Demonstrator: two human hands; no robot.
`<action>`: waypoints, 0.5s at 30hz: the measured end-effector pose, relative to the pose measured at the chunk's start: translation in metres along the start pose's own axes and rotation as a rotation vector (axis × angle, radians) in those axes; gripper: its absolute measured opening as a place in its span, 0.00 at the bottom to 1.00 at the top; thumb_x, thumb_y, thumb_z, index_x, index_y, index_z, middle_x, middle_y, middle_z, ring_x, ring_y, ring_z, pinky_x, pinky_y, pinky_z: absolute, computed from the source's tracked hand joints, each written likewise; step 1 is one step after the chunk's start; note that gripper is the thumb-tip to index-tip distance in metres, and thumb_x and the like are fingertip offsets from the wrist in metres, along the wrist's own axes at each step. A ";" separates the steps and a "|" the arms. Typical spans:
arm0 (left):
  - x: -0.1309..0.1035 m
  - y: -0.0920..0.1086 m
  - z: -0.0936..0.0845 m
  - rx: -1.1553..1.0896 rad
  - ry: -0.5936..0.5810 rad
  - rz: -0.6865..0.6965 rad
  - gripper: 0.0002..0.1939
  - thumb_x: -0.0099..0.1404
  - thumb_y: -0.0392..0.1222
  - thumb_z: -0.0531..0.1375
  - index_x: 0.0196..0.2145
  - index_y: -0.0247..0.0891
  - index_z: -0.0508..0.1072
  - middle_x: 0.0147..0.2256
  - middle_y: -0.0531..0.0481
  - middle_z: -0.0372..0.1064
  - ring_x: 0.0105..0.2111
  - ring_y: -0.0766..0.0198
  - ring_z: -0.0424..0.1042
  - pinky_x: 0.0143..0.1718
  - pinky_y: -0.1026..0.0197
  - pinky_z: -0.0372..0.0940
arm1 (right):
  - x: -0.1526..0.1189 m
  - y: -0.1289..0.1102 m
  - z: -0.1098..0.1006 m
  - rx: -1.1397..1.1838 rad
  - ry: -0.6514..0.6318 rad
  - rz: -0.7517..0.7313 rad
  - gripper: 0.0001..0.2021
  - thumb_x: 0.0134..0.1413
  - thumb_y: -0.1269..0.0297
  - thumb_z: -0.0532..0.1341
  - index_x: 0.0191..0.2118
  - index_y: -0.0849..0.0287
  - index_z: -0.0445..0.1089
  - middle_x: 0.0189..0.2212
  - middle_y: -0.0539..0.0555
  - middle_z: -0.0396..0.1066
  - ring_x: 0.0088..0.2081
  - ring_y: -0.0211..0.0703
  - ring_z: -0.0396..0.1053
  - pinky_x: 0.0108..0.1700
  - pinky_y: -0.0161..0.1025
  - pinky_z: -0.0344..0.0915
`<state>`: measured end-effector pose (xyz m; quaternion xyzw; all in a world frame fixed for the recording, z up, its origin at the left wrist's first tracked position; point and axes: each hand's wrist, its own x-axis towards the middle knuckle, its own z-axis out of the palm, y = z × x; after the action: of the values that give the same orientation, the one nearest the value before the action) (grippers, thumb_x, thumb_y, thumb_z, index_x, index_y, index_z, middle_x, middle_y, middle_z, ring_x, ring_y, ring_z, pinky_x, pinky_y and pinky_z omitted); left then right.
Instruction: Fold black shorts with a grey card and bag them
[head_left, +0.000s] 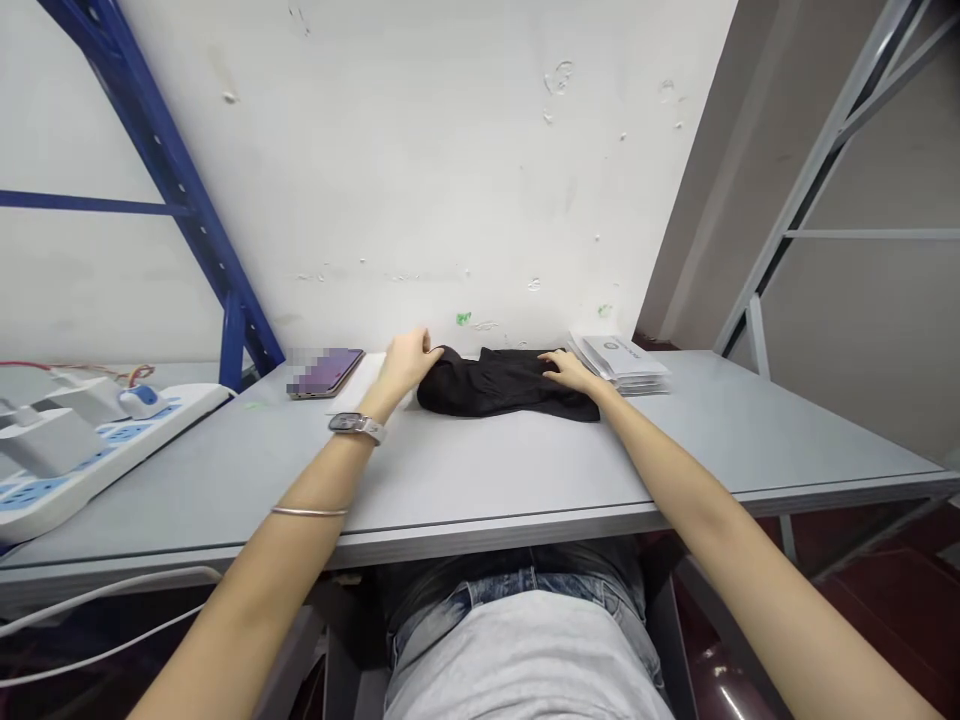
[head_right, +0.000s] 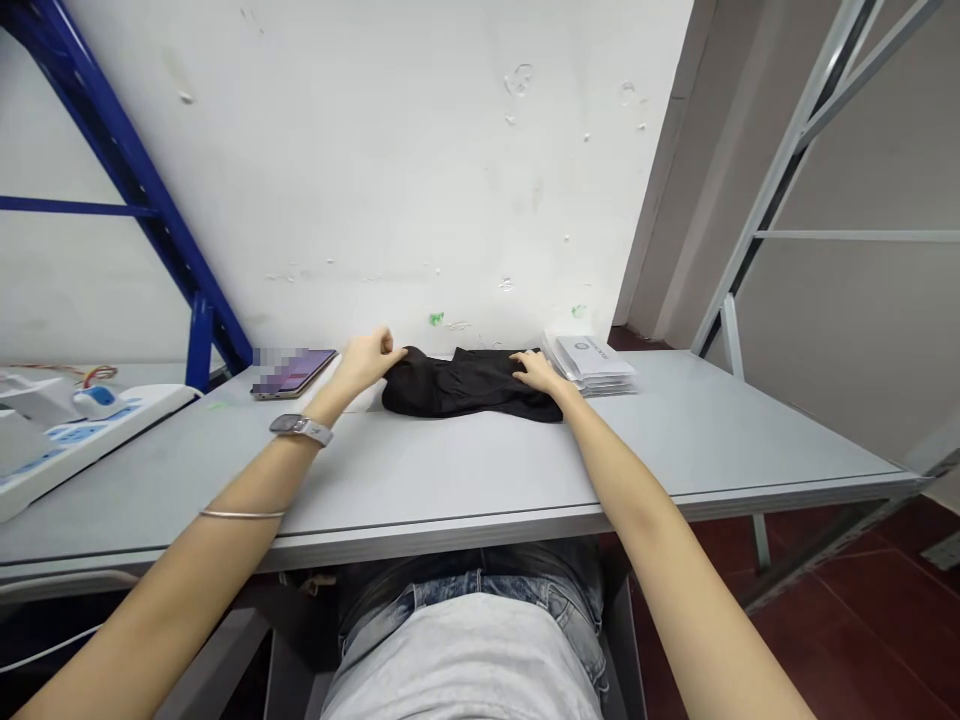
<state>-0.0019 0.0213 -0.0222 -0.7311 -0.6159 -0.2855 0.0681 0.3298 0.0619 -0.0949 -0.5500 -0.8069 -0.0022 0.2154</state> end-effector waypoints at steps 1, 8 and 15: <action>0.003 -0.011 -0.003 0.042 -0.046 -0.060 0.16 0.60 0.49 0.61 0.41 0.36 0.74 0.36 0.39 0.76 0.39 0.49 0.74 0.38 0.56 0.64 | 0.000 0.001 -0.001 -0.025 0.027 0.009 0.20 0.58 0.69 0.61 0.57 0.61 0.68 0.53 0.62 0.70 0.56 0.50 0.65 0.55 0.47 0.63; 0.013 -0.047 0.000 0.199 -0.318 -0.072 0.10 0.48 0.51 0.67 0.26 0.44 0.78 0.27 0.47 0.76 0.36 0.49 0.75 0.40 0.54 0.64 | 0.002 -0.007 -0.026 -0.009 0.121 0.007 0.05 0.53 0.70 0.63 0.36 0.58 0.77 0.39 0.56 0.75 0.45 0.47 0.71 0.49 0.41 0.66; 0.031 -0.036 -0.018 -0.118 -0.274 -0.075 0.10 0.48 0.45 0.67 0.25 0.41 0.69 0.20 0.53 0.67 0.25 0.58 0.72 0.28 0.60 0.63 | 0.001 -0.008 -0.078 0.560 0.016 0.347 0.03 0.50 0.71 0.65 0.31 0.59 0.69 0.21 0.52 0.70 0.23 0.41 0.70 0.31 0.39 0.69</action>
<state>-0.0397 0.0481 -0.0007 -0.7422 -0.6286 -0.2213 -0.0706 0.3493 0.0408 -0.0218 -0.5987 -0.6686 0.2524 0.3617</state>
